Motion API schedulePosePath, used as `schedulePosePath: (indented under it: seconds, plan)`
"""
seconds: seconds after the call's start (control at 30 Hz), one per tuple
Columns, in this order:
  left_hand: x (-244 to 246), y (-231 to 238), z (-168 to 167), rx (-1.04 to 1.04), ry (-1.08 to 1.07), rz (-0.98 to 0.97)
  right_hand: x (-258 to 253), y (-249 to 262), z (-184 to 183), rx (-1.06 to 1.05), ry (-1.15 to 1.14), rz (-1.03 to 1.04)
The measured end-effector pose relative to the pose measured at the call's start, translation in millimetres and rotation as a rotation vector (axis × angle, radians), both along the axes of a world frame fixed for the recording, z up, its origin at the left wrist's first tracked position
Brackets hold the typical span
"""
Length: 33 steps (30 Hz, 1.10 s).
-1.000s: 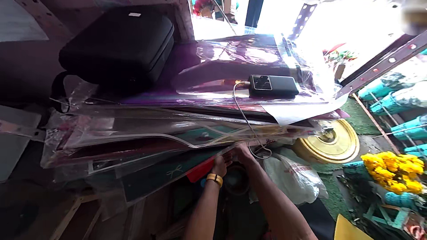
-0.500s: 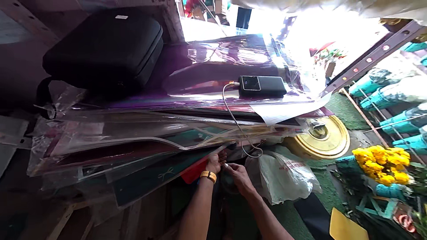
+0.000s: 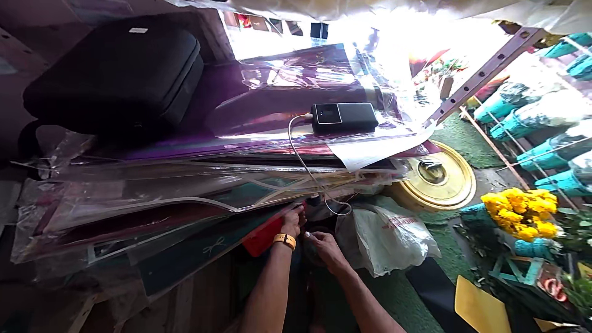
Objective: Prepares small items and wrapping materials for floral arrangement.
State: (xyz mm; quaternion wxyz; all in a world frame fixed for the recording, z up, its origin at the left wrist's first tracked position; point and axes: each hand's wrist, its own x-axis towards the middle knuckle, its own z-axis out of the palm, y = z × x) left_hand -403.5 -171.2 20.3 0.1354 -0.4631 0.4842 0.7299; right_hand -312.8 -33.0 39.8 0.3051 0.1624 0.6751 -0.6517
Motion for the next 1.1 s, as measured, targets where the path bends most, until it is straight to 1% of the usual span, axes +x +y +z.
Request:
schedulePosePath:
  seconds: [0.07, 0.13, 0.17, 0.23, 0.3, 0.37, 0.43, 0.5, 0.57, 0.67, 0.8, 0.87, 0.93, 1.1]
  plan:
    - [-1, -1, -4, -0.192, 0.032, -0.161, 1, 3, -4, -0.029, -0.036, -0.032]
    - [1, -5, -17, -0.468, 0.036, -0.379, 6, 7, -7, -0.06, -0.08, -0.101]
    - [2, -7, -23, -0.537, 0.035, -0.431, 9, 10, -8, -0.073, -0.102, -0.138]
    - [5, -7, -26, -0.541, 0.123, -0.407, 13, 21, -6, -0.082, -0.114, -0.206]
    - [20, -7, -15, -0.456, 0.299, -0.355, 26, 39, 5, -0.086, -0.105, -0.25]
    - [43, -7, 14, -0.384, 0.472, -0.376, 39, 58, 26, -0.151, -0.106, -0.284]
    - [75, 2, 57, -0.301, 0.636, -0.465, 56, 78, 52, -0.235, -0.071, -0.311]
    - [110, 23, 106, -0.185, 0.759, -0.589, 74, 99, 78, -0.286, -0.005, -0.308]
    - [139, 50, 148, -0.106, 0.852, -0.705, 92, 120, 102, -0.291, 0.069, -0.3]
    - [169, 92, 192, -0.105, 0.981, -0.83, 119, 152, 131, -0.275, 0.201, -0.314]
    - [198, 153, 230, -0.027, 1.087, -0.96, 156, 202, 164, -0.312, 0.374, -0.375]
    - [215, 186, 245, -0.045, 1.149, -0.993, 176, 228, 175, -0.323, 0.451, -0.407]
    - [232, 219, 261, -0.1, 1.209, -1.036, 195, 253, 181, -0.33, 0.497, -0.449]
    - [269, 296, 283, -0.083, 1.299, -1.133, 243, 310, 189, -0.355, 0.546, -0.577]
